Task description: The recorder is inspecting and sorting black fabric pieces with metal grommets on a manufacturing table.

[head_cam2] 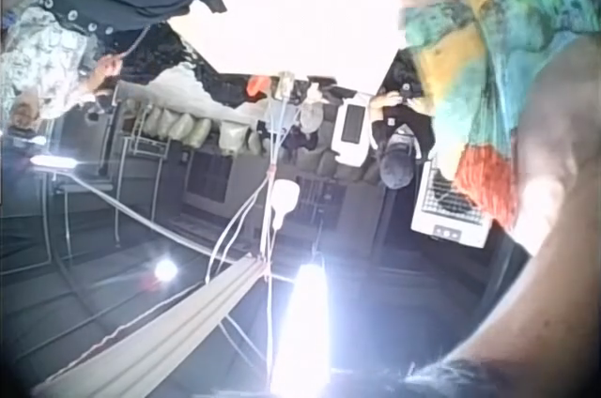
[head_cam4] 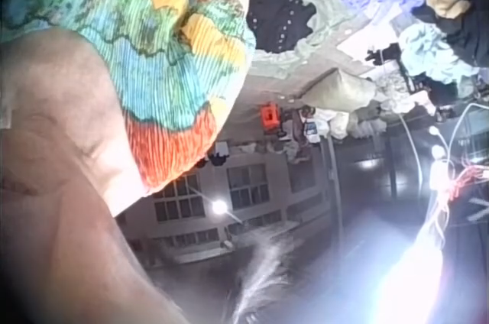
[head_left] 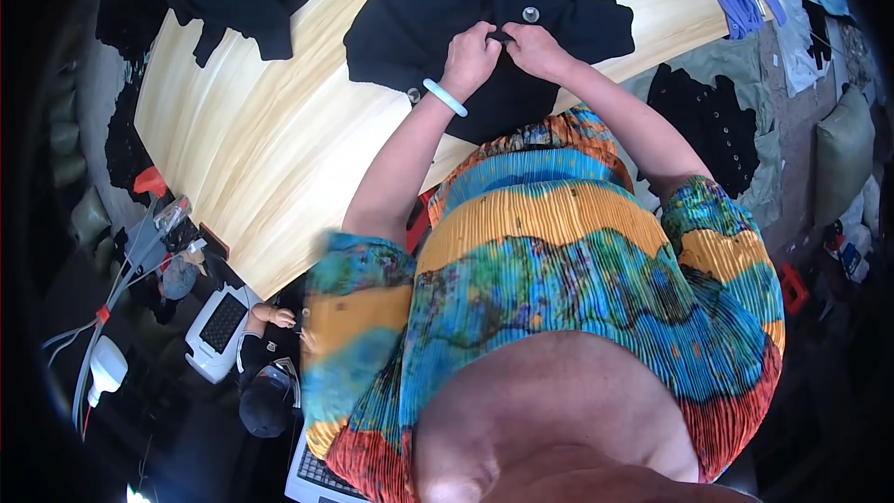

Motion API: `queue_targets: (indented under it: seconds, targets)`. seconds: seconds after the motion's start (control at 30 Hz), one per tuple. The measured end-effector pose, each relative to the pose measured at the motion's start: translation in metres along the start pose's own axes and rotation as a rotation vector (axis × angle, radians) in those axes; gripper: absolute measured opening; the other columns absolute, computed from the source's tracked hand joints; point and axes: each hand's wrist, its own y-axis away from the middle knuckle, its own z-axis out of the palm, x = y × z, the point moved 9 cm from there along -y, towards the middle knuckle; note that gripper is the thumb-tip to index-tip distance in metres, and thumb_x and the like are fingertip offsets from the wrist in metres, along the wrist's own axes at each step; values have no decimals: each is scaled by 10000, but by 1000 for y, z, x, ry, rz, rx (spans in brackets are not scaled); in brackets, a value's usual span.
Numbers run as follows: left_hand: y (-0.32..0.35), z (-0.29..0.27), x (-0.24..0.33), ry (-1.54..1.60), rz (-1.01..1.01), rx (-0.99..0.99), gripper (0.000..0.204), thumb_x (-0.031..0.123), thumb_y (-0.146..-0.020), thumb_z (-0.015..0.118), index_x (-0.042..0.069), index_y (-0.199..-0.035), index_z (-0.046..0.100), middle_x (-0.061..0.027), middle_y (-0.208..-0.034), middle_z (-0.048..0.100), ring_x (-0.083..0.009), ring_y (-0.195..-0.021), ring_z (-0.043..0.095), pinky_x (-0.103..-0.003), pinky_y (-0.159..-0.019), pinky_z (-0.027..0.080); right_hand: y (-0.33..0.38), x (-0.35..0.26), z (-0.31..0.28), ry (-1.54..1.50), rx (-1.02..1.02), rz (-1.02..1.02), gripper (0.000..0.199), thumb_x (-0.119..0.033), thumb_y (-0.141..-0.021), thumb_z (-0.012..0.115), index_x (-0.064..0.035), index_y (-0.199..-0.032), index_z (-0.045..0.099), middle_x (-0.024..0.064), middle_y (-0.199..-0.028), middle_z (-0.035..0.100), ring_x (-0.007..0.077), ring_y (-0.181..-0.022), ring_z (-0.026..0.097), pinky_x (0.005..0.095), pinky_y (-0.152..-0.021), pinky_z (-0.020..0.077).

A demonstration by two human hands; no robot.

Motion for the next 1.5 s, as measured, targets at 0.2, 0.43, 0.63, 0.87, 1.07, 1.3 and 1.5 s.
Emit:
queue_targets:
  seconds: [0.2,0.43,0.63,0.87,1.07,1.3,1.5]
  targets:
    - [3,-5,4,-10,141,35,240,35,-743,477,-1,-978,508,-230,-825,573,-374,-775,560,-413,-718,455,1,-13,-8,101,52,-118,133,-48,-742,441,18,-842,497,221,-789,563,361,-799,553,434,-726,441]
    - [-3,0,-10,220,-51,-245,225,59,-803,497,-22,-1008,450,-140,-961,562,-205,-912,547,-288,-805,418,-7,7,6,-338,-373,-44,191,-104,-779,528,-25,-952,549,109,-796,587,221,-754,560,314,-740,423]
    - [-3,8,-21,447,-258,-473,353,86,-749,583,-3,-1065,452,-99,-1056,507,-148,-990,475,-251,-853,375,-9,22,-1,-337,-341,27,253,-198,-766,598,-22,-943,556,95,-831,592,199,-783,561,307,-735,427]
    - [-7,6,-32,219,-329,-458,457,132,-709,615,-18,-1103,440,-174,-1055,513,-250,-1017,498,-318,-866,393,24,45,-44,119,-234,29,224,-192,-767,564,-48,-938,568,175,-814,589,325,-818,559,375,-733,447]
    - [-49,20,2,-197,-105,-85,506,347,-652,672,-13,-983,541,-205,-985,526,-351,-927,525,-385,-797,441,16,40,-30,143,-184,-65,210,-178,-772,541,-38,-928,561,171,-819,588,324,-805,563,389,-735,453]
    - [-60,47,-3,-350,-120,-196,375,293,-636,689,14,-863,583,-175,-933,556,-303,-891,542,-378,-771,442,13,36,-30,79,49,-76,135,-85,-739,476,-29,-848,531,167,-830,568,326,-806,559,412,-728,455]
    - [-61,38,-7,-63,-86,-184,209,151,-660,663,10,-736,528,-144,-733,583,-305,-729,576,-377,-652,453,7,25,-37,34,73,-20,121,-85,-720,506,-36,-828,525,158,-807,579,314,-800,566,413,-715,454]
